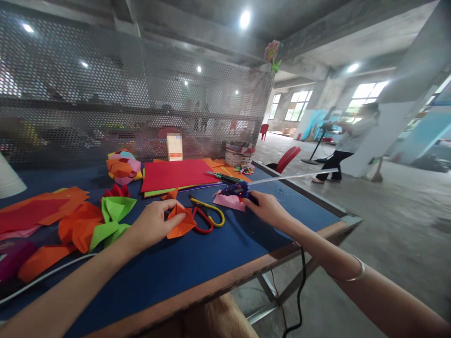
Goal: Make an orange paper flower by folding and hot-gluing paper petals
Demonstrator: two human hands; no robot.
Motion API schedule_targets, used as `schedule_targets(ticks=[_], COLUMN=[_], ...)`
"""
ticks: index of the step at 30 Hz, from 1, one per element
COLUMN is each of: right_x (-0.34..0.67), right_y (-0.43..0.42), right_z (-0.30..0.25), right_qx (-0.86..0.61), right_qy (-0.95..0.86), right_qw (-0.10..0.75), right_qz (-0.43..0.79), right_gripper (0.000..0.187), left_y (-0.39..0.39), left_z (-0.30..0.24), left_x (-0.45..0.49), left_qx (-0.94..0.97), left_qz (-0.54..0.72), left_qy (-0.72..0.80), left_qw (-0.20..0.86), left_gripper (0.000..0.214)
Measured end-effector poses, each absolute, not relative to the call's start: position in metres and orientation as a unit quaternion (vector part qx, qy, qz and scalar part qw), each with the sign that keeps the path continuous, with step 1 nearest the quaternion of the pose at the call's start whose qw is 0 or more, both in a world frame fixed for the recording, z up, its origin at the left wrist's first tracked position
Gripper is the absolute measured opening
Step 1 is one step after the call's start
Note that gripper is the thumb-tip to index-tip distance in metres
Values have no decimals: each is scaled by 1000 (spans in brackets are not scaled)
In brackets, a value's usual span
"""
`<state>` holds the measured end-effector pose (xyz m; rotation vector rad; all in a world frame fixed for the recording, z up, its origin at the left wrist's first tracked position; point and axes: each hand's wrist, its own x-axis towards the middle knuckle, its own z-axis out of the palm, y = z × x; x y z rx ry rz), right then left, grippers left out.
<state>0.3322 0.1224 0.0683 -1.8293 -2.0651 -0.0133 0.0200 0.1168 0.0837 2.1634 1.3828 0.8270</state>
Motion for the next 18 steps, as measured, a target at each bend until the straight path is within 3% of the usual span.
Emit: schedule_targets(ticks=[10,18], right_x=[337,344], right_y=[123,118], right_z=[64,68], right_qx=[-641,-646], right_qy=[-738,-715], right_qw=[208,263], right_qz=[14,37], right_gripper=[28,44], left_y=[118,118], left_z=[82,82], left_x=[19,19], left_qx=[788,789], left_qz=[292,297], left_qy=[500,493], left_qw=[210,214], left_gripper=[28,28])
